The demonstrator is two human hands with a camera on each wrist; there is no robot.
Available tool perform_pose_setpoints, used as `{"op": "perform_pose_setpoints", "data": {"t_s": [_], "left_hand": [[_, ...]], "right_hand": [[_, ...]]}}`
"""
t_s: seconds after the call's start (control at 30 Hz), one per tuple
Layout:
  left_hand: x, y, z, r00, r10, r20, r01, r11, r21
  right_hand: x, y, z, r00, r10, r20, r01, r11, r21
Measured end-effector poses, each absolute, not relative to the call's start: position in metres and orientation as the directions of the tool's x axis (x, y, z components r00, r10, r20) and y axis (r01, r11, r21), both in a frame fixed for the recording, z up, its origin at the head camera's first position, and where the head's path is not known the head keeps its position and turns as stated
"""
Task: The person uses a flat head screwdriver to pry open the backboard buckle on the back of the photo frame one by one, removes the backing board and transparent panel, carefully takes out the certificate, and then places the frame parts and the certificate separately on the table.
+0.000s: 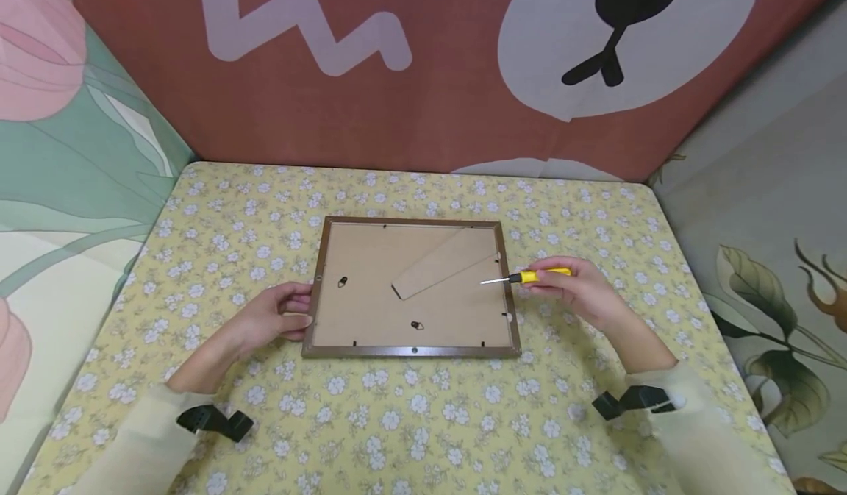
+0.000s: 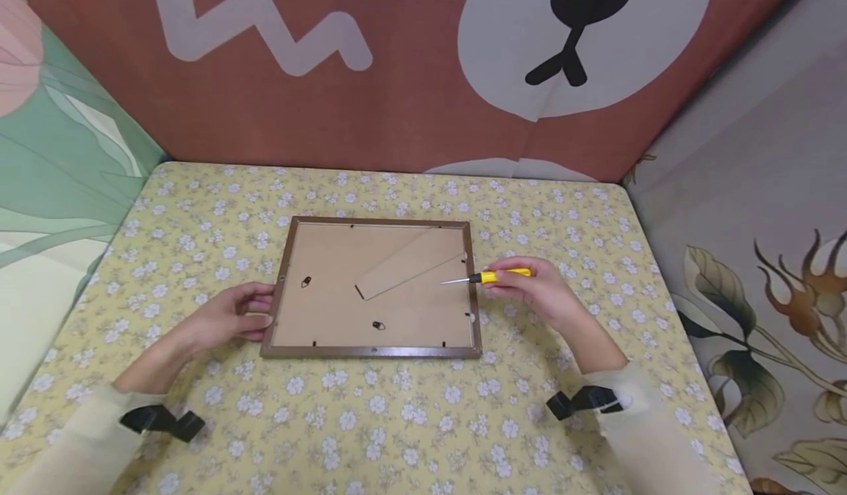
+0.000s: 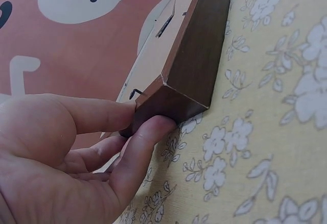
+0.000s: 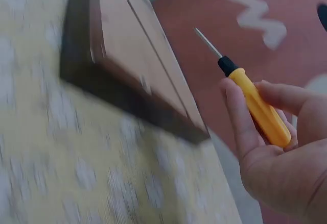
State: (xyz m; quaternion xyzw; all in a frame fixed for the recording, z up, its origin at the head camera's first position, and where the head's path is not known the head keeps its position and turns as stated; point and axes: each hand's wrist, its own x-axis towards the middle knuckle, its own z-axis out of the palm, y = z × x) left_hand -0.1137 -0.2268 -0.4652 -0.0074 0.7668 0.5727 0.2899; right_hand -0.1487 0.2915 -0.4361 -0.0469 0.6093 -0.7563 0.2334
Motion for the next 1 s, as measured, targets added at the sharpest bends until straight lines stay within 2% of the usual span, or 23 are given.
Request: {"op": "perform_pose_setpoints", "data": {"t_s": [0.3, 0.67, 0.77, 0.83, 1.0], "left_hand": [[-0.113, -0.225, -0.465, -0.835, 0.313, -0.453, -0.348, 0.34, 0.874], [-0.111, -0.227, -0.467, -0.841, 0.306, -0.447, -0.341, 0.342, 0.876], [-0.111, -0.227, -0.467, -0.842, 0.307, -0.444, -0.336, 0.345, 0.876], [-0.111, -0.226, -0.467, -0.842, 0.309, -0.443, -0.336, 0.343, 0.877], [-0.111, -0.226, -0.468, -0.842, 0.313, -0.44, -0.339, 0.328, 0.882]], "right_hand": [[-0.153, 0.368, -0.449, -0.902, -0.378, -0.209, 0.314, -0.241, -0.918], [-0.148, 0.405, -0.464, -0.927, -0.253, -0.278, 0.32, -0.145, -0.936], [-0.147, 0.406, -0.466, -0.931, -0.202, -0.305, 0.313, -0.01, -0.95], [-0.146, 0.406, -0.467, -0.934, -0.158, -0.32, 0.298, 0.148, -0.943], [-0.142, 0.405, -0.465, -0.954, -0.063, -0.294, 0.208, 0.567, -0.797]]}}
